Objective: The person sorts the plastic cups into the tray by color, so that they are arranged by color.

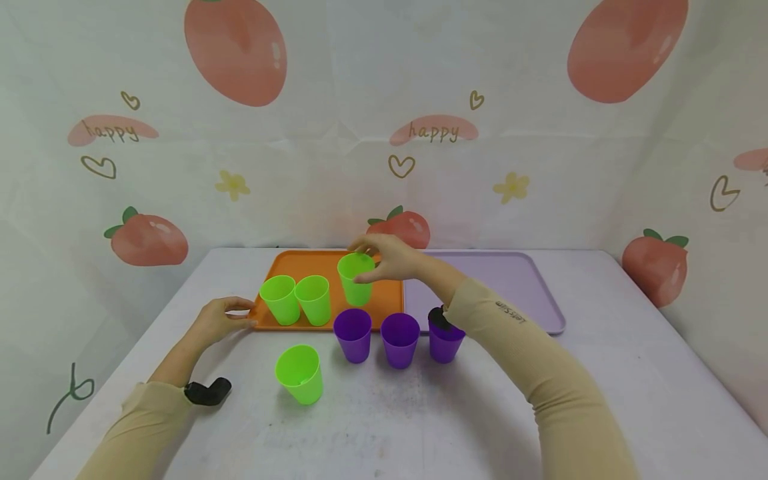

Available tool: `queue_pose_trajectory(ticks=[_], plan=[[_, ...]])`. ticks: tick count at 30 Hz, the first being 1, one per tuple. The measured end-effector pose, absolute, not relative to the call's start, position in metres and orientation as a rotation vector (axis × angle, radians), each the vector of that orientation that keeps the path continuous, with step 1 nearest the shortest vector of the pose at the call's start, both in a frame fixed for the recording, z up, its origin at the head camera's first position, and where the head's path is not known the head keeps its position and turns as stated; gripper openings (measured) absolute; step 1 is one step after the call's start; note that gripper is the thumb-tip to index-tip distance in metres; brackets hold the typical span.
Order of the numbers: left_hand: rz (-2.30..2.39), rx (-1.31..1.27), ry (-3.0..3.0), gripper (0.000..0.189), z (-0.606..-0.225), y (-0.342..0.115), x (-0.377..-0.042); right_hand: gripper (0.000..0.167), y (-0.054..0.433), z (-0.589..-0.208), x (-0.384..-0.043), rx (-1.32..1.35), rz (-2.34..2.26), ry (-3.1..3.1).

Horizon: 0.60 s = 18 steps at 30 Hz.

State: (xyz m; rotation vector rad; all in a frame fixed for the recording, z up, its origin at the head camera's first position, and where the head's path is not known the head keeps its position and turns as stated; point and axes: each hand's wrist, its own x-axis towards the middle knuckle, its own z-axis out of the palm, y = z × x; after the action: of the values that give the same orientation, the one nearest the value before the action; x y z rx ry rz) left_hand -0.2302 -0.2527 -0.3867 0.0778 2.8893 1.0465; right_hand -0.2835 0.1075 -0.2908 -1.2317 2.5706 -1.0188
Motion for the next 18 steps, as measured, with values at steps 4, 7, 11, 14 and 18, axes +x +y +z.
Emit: queue_pose_trajectory(ticks=[4,7,11,14,18], plan=[[1.04,0.081,2.893,0.044,-0.387,-0.253,-0.23,0.054,0.103,-0.293,-0.286,-1.237,-1.006,2.546],[1.035,0.084,2.896,0.044,-0.386,-0.253,-0.23,0.055,0.101,-0.294,-0.288,-1.235,-0.99,2.539],[1.038,0.096,2.9,0.044,-0.386,-0.253,-0.23,0.054,0.097,-0.295,-0.29,-1.234,-0.964,2.544],[1.046,0.098,2.9,0.044,-0.386,-0.253,-0.229,0.054,0.094,-0.296,-0.291,-1.23,-0.943,2.545],[1.045,0.098,2.9,0.044,-0.384,-0.252,-0.228,0.054,0.09,-0.299,-0.292,-1.216,-0.918,2.537]])
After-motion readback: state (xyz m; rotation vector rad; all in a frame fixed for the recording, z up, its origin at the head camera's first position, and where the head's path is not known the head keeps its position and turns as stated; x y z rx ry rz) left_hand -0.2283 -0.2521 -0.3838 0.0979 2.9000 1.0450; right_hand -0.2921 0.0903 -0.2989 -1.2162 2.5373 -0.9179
